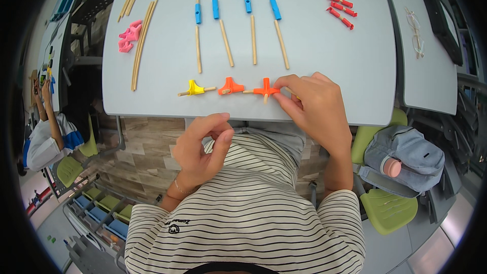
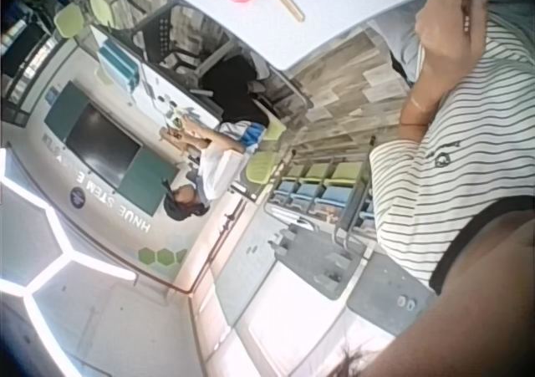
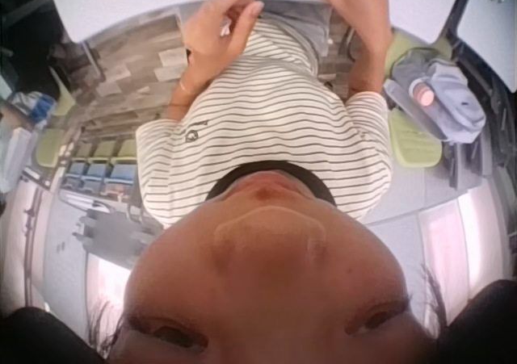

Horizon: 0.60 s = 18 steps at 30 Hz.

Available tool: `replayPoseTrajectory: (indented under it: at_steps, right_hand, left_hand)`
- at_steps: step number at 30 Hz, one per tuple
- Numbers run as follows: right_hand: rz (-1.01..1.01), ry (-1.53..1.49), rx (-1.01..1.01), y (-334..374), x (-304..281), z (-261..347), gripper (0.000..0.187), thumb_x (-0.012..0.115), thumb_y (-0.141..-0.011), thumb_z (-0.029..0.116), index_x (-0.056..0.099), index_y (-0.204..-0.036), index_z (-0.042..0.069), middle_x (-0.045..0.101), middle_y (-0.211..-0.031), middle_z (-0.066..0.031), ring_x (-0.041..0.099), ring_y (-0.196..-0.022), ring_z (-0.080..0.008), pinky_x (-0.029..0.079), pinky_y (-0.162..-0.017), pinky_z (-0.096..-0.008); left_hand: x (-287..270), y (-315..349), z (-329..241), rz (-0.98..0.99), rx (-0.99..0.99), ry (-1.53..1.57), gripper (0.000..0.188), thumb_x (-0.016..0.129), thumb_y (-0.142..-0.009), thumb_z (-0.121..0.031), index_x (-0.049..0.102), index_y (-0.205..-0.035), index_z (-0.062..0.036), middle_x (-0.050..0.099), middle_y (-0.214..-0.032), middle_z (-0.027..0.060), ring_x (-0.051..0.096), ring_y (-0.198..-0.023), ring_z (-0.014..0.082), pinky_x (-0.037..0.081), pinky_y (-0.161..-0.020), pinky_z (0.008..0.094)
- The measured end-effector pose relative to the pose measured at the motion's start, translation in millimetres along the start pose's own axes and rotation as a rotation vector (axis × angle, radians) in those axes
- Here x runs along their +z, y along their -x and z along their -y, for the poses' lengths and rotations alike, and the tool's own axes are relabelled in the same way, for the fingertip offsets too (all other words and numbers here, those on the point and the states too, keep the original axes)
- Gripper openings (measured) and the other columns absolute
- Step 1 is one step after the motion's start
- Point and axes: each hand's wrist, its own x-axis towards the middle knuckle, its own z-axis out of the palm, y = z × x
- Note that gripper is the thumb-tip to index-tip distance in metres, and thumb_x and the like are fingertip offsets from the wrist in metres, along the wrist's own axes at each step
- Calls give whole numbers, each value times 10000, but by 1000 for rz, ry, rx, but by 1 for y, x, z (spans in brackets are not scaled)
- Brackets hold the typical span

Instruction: The person assembles a structure using wooden sticks and colorful plastic connectors on a white table. They repeatedly connect and disconnect pieces, forming and reconfiguring a linear arrangement of sticks and joints.

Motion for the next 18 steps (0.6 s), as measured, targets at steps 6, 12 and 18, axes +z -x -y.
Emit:
replayPoseTrajectory:
  at_steps: [6, 12, 18]
  right_hand:
    - [7, 52, -19, -2, 1, -2, 137, 794, -790, 131, 723, -907, 122, 557, -568, -7, 493, -537, -187, 408, -574, -325]
    - [-22, 67, -16, -1, 1, -5, 137, 799, -785, 131, 729, -903, 126, 557, -568, -6, 490, -542, -185, 406, -563, -330]
    - [-41, 65, -5, -2, 0, -6, 135, 798, -788, 132, 727, -902, 124, 553, -565, -5, 487, -537, -179, 407, -572, -323]
  left_hand:
    - [6, 1, 7, 34, -14, -36, 285, 729, -872, 49, 655, -1146, 25, 668, -760, 59, 577, -590, 93, 475, -533, 215]
    - [14, 0, 14, -86, -49, -51, 325, 723, -884, 55, 628, -1194, 26, 665, -773, 52, 567, -592, 70, 469, -530, 205]
    - [17, -16, 18, -120, -172, -170, 304, 724, -893, 43, 639, -1184, 20, 662, -782, 44, 559, -581, 47, 451, -514, 196]
